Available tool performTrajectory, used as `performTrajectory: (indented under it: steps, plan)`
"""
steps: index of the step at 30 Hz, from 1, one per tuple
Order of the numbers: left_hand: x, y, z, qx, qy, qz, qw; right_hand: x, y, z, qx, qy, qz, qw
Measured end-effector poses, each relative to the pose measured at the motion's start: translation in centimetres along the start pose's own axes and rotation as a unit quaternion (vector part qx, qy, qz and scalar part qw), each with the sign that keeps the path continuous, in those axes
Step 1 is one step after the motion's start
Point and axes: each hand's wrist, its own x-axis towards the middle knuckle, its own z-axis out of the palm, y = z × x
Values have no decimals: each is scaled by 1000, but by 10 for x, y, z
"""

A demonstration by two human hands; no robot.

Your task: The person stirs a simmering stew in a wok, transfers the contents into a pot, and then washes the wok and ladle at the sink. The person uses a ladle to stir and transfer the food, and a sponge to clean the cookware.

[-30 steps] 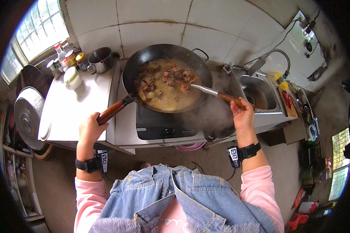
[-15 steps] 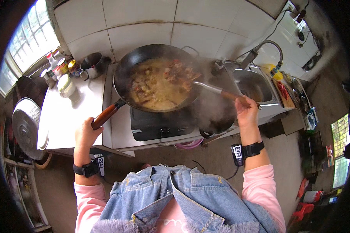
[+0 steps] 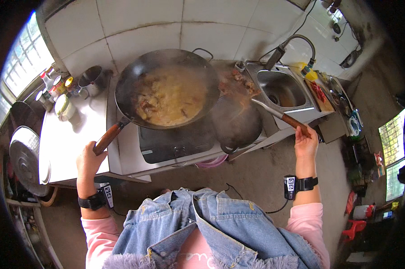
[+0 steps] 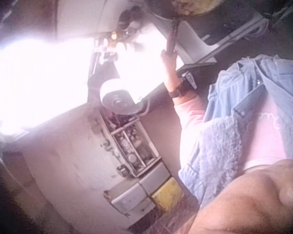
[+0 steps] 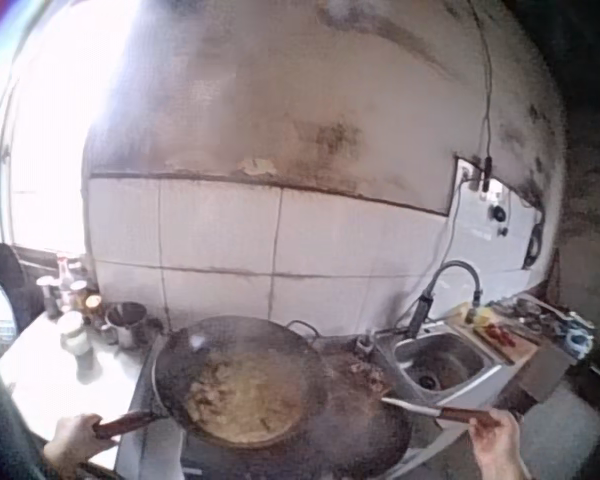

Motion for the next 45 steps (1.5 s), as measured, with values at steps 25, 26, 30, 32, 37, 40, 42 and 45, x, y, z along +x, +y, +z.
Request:
performTrajectory:
  steps: [25, 26, 30, 32, 37, 40, 42, 45]
  plan:
    - [1, -1, 2, 4, 6, 1, 1000, -28, -14, 18, -464, -224, -266, 814]
    - [1, -1, 1, -11, 1, 3, 1000, -29, -15, 20, -502, -266, -303, 765]
    - [-2, 2, -3, -20, 1, 5, 1000, -41, -12, 30, -573, -364, -373, 633]
    - [-3, 3, -4, -26, 2, 5, 1000, -46, -11, 35, -584, -377, -390, 603]
    - [-3, 3, -4, -23, 3, -8, 1000, -47, -21, 43, -582, -352, -378, 628]
    - [-3, 1, -3, -12, 9, 6, 1000, -47, -26, 44, -622, -424, -354, 555]
    - [-2, 0, -2, -24, -3, 1, 1000, -50, -26, 45, -647, -463, -340, 502]
    - [-3, 0, 0, -13, 20, 8, 1000, -55, -26, 48, -641, -456, -348, 510]
